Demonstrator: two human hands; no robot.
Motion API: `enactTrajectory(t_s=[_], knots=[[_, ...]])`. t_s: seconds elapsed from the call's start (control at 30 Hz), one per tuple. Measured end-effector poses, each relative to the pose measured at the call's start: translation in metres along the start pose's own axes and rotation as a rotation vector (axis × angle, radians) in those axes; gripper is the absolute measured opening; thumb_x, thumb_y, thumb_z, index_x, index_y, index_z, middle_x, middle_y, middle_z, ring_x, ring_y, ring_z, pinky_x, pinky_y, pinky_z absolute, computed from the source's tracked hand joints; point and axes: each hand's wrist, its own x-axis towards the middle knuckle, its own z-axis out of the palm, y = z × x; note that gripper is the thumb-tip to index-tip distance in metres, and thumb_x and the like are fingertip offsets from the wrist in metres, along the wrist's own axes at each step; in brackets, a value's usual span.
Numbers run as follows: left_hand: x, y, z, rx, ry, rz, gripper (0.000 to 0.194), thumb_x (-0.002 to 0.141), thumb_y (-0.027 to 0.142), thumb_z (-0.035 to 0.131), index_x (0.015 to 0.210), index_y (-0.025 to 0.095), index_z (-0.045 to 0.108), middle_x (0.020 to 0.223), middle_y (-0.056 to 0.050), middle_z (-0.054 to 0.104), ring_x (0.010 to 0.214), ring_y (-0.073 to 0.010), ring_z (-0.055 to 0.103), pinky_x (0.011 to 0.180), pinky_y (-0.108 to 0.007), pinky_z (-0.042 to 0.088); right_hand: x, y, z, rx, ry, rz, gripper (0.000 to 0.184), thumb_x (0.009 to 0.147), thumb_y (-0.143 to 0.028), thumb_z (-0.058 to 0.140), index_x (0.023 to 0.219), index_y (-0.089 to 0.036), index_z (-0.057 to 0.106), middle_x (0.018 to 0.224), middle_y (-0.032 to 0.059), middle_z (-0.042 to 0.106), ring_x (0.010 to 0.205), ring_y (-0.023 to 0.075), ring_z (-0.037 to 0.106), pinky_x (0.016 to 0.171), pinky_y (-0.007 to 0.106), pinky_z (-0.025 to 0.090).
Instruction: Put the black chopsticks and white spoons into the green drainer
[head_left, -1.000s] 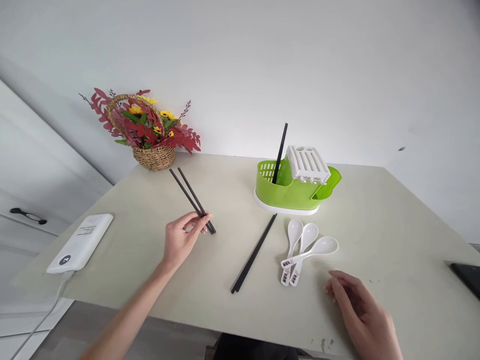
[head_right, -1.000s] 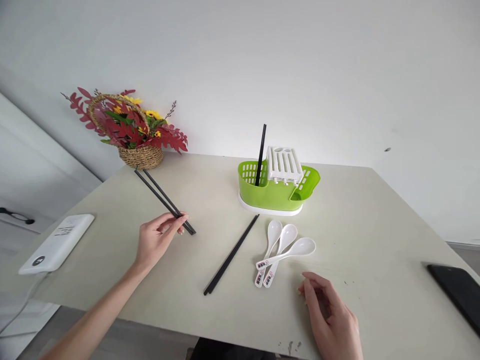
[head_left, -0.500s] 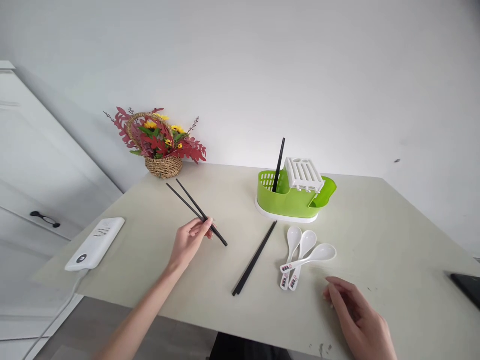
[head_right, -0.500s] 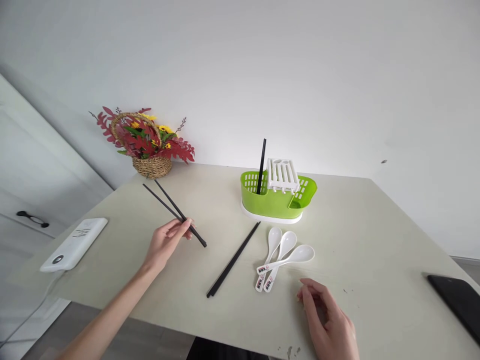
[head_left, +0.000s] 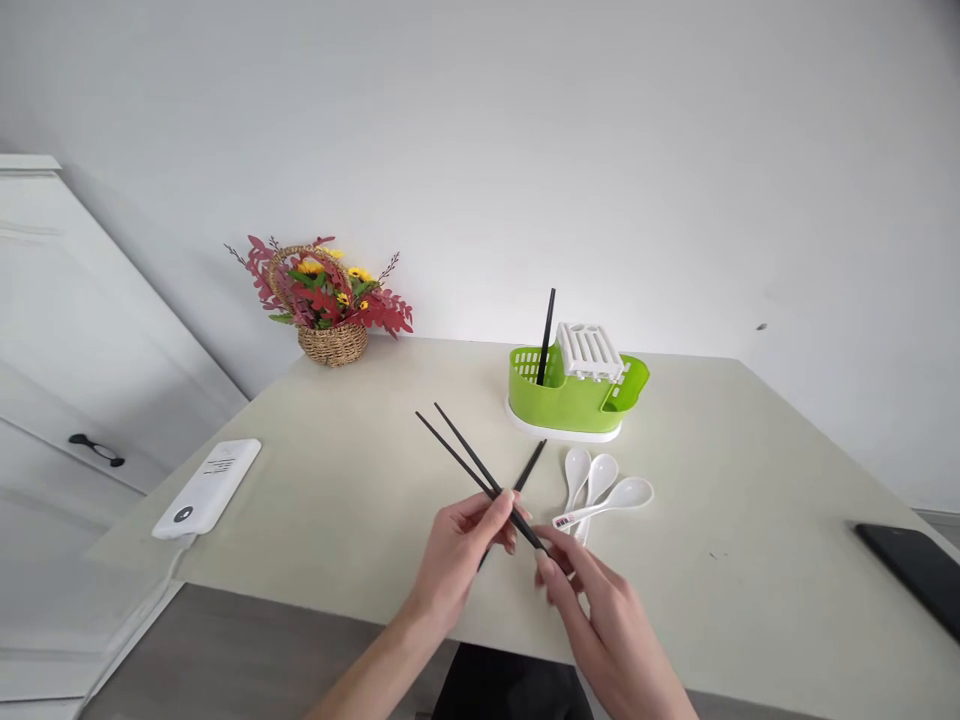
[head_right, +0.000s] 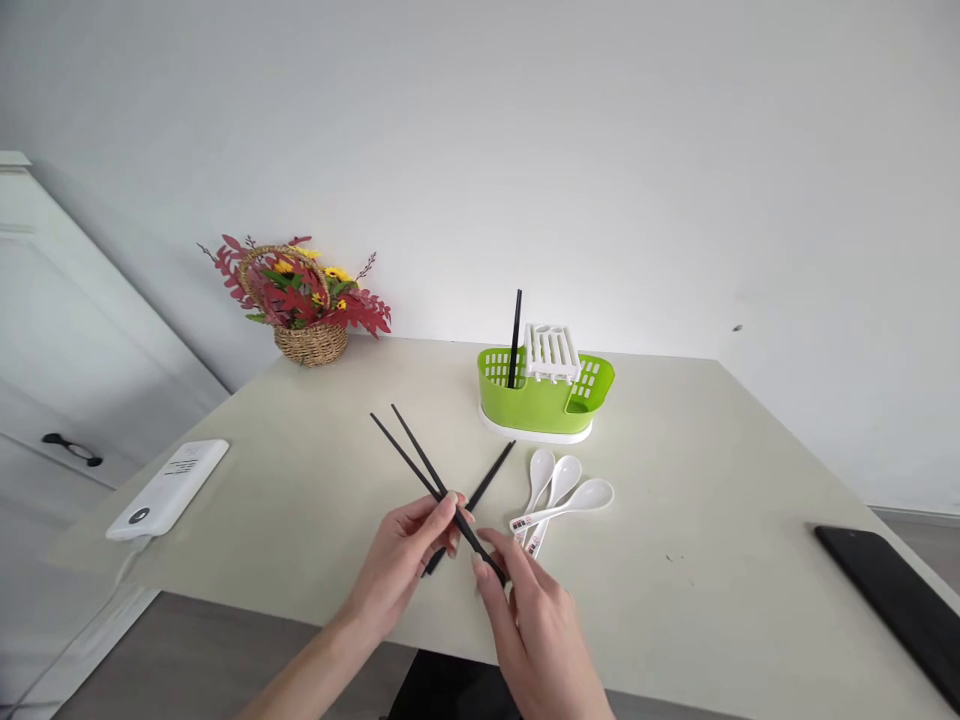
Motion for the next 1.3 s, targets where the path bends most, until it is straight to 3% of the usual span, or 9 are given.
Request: enactTrajectory(t_s=[0.17, 0.3, 0.47, 0.57, 0.77, 1.03, 1.17, 1.3], knots=[[-0.001, 0.001, -0.002, 0.083, -0.042, 0.005, 0.048, 0.085, 0.063, 0.075, 0.105, 0.020, 0.084, 0.094, -0.011, 0.075, 0.069, -0.0169, 0.060, 0.058, -0.028, 0.047, 0.000, 0.000, 0.007, 0.127, 0.058, 0.058, 0.046, 0.105, -0.052, 0.045, 0.116, -0.020, 0.076, 0.092, 0.0078, 0.074, 0.079, 0.0179, 0.066, 0.076, 0.022, 0.055], [0.001, 0.015, -0.020, 0.097, 0.044, 0.043, 0.051, 0.087, 0.062, 0.072, 0.117, 0.022, 0.081, 0.106, -0.010, 0.075, 0.069, -0.0144, 0.060, 0.059, -0.028, 0.051, -0.001, 0.003, 0.006, 0.202, 0.038, 0.128, 0.047, 0.101, -0.058, 0.051, 0.106, -0.019, 0.077, 0.080, 0.0045, 0.068, 0.076, 0.0173, 0.061, 0.071, 0.019, 0.053], [-0.002, 0.030, -0.041, 0.065, 0.162, 0.051, 0.042, 0.084, 0.057, 0.079, 0.105, 0.022, 0.084, 0.101, -0.008, 0.076, 0.075, -0.0147, 0.063, 0.081, -0.032, 0.058, -0.001, 0.001, 0.009, 0.225, -0.046, 0.182, 0.049, 0.097, -0.064, 0.052, 0.083, -0.021, 0.070, 0.069, 0.0009, 0.053, 0.064, 0.0146, 0.044, 0.056, 0.021, 0.043], [-0.004, 0.032, -0.048, 0.027, 0.186, 0.025, 0.041, 0.080, 0.056, 0.083, 0.102, 0.021, 0.084, 0.097, -0.008, 0.076, 0.074, -0.0147, 0.064, 0.083, -0.033, 0.059, -0.001, -0.003, 0.012, 0.287, -0.087, 0.217, 0.051, 0.096, -0.066, 0.053, 0.075, -0.021, 0.065, 0.062, -0.0025, 0.040, 0.057, 0.0120, 0.033, 0.049, 0.022, 0.035], [0.001, 0.030, -0.049, 0.035, 0.155, 0.014, 0.040, 0.077, 0.056, 0.085, 0.089, 0.019, 0.082, 0.099, -0.010, 0.077, 0.072, -0.0158, 0.066, 0.079, -0.033, 0.060, -0.002, -0.003, 0.007, 0.327, -0.172, 0.259, 0.050, 0.097, -0.067, 0.051, 0.077, -0.022, 0.061, 0.061, -0.0051, 0.024, 0.055, 0.0117, 0.025, 0.047, 0.025, 0.025], [0.020, 0.039, -0.033, 0.181, 0.088, 0.091, 0.037, 0.080, 0.058, 0.081, 0.080, 0.021, 0.081, 0.084, -0.008, 0.077, 0.071, -0.0183, 0.068, 0.075, -0.034, 0.060, 0.001, 0.006, -0.004, 0.325, -0.134, 0.257, 0.052, 0.098, -0.069, 0.047, 0.074, -0.023, 0.053, 0.065, -0.0053, 0.023, 0.057, 0.0113, 0.021, 0.047, 0.025, 0.023], [0.039, 0.064, -0.026, 0.184, 0.094, 0.247, 0.035, 0.080, 0.054, 0.083, 0.081, 0.019, 0.081, 0.087, -0.007, 0.078, 0.070, -0.0168, 0.067, 0.073, -0.032, 0.061, 0.007, 0.011, -0.014, 0.326, -0.067, 0.260, 0.055, 0.098, -0.070, 0.045, 0.086, -0.021, 0.067, 0.059, -0.0051, 0.032, 0.054, 0.0125, 0.033, 0.051, 0.025, 0.031], [0.071, 0.106, -0.025, 0.179, 0.216, 0.502, 0.037, 0.079, 0.053, 0.085, 0.086, 0.017, 0.081, 0.083, -0.007, 0.077, 0.070, -0.0152, 0.067, 0.073, -0.030, 0.061, 0.011, 0.038, -0.040, 0.301, 0.033, 0.288, 0.056, 0.095, -0.068, 0.052, 0.111, -0.020, 0.075, 0.060, -0.0042, 0.041, 0.057, 0.0140, 0.044, 0.057, 0.025, 0.042]])
